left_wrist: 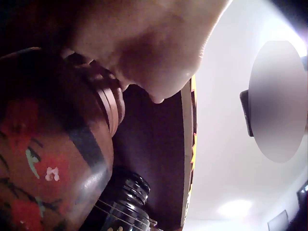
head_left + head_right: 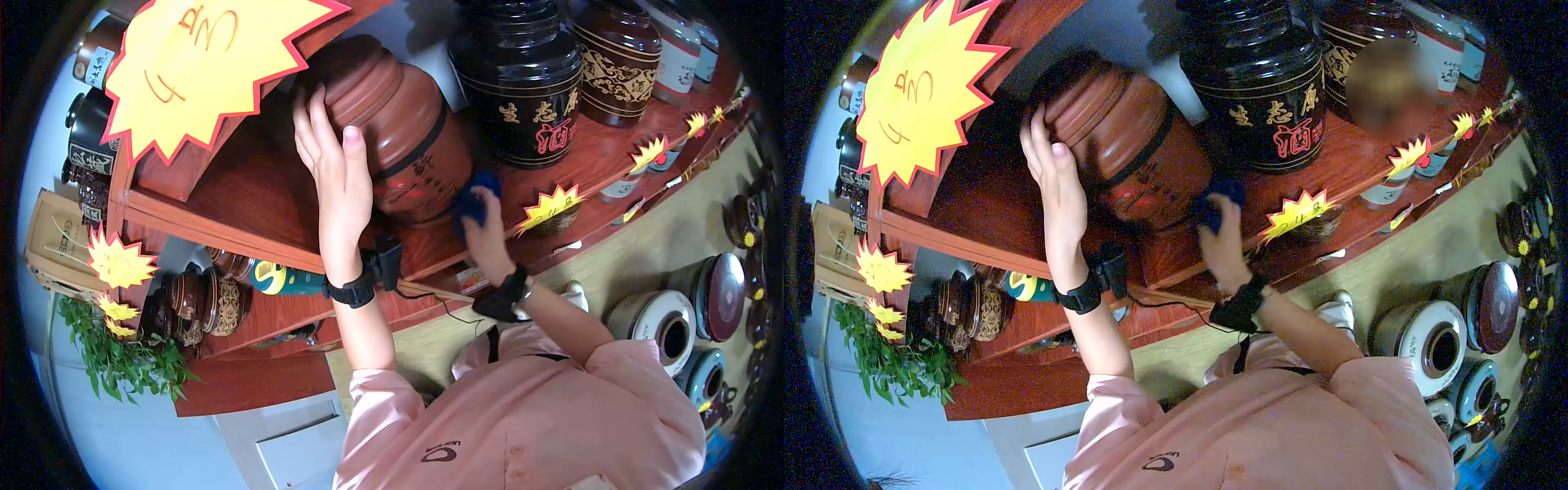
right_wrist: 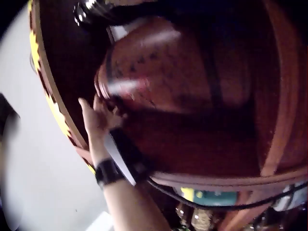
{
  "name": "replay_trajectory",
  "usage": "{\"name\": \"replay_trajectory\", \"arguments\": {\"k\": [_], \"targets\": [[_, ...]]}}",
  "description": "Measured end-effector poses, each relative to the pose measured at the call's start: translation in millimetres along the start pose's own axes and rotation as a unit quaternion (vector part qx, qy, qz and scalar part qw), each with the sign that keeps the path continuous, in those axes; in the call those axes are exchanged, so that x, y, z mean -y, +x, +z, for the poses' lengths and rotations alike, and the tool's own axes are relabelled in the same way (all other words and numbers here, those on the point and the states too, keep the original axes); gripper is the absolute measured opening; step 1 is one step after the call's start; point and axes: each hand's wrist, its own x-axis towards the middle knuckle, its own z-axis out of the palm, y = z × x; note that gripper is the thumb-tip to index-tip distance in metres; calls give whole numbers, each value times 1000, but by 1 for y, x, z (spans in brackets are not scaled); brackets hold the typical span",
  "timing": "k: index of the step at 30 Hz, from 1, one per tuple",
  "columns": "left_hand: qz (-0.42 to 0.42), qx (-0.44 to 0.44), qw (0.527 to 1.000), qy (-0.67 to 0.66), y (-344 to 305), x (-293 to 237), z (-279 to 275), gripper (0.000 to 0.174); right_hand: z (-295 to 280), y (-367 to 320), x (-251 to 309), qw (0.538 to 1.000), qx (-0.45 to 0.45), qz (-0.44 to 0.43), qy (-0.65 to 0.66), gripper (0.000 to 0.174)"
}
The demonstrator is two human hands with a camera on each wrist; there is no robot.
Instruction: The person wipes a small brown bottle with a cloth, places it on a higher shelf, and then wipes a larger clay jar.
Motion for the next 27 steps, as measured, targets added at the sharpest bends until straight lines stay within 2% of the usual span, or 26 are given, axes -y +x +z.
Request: {"name": "replay_trajectory", "arguments": {"k": [2,5,8,9,12,13,16,17,20,23,26,27], "targets": [[6,1,1000,0,0,1,-1,55,14,-11,6,1000,-8,-10,11,52],[6,-1,1000,22,-1,-1,0,61,17,-23,9,999,35,-17,-4,49],[4,-7,999,32,-1,-2,2,62,21,-29,19,994,108,33,12,50],[6,-9,1000,25,-1,-2,2,60,23,-29,22,995,99,27,13,46],[11,-13,1000,12,0,1,3,56,25,-30,23,971,238,-18,20,41],[13,-12,1000,13,0,1,3,55,28,-30,29,962,274,6,14,37],[12,-2,1000,9,0,3,-2,55,39,-23,21,963,245,68,92,34],[9,2,1000,6,0,3,-3,54,35,-18,16,928,242,195,205,23],[3,7,1000,2,0,1,-6,54,16,-18,19,899,152,311,267,21],[19,5,1000,1,1,4,-4,55,-8,-8,-28,887,36,334,316,24],[14,-7,1000,15,0,4,0,55,-37,14,13,859,-83,304,403,27],[13,-10,1000,15,0,5,2,56,-42,17,22,869,-93,259,411,28]]}}
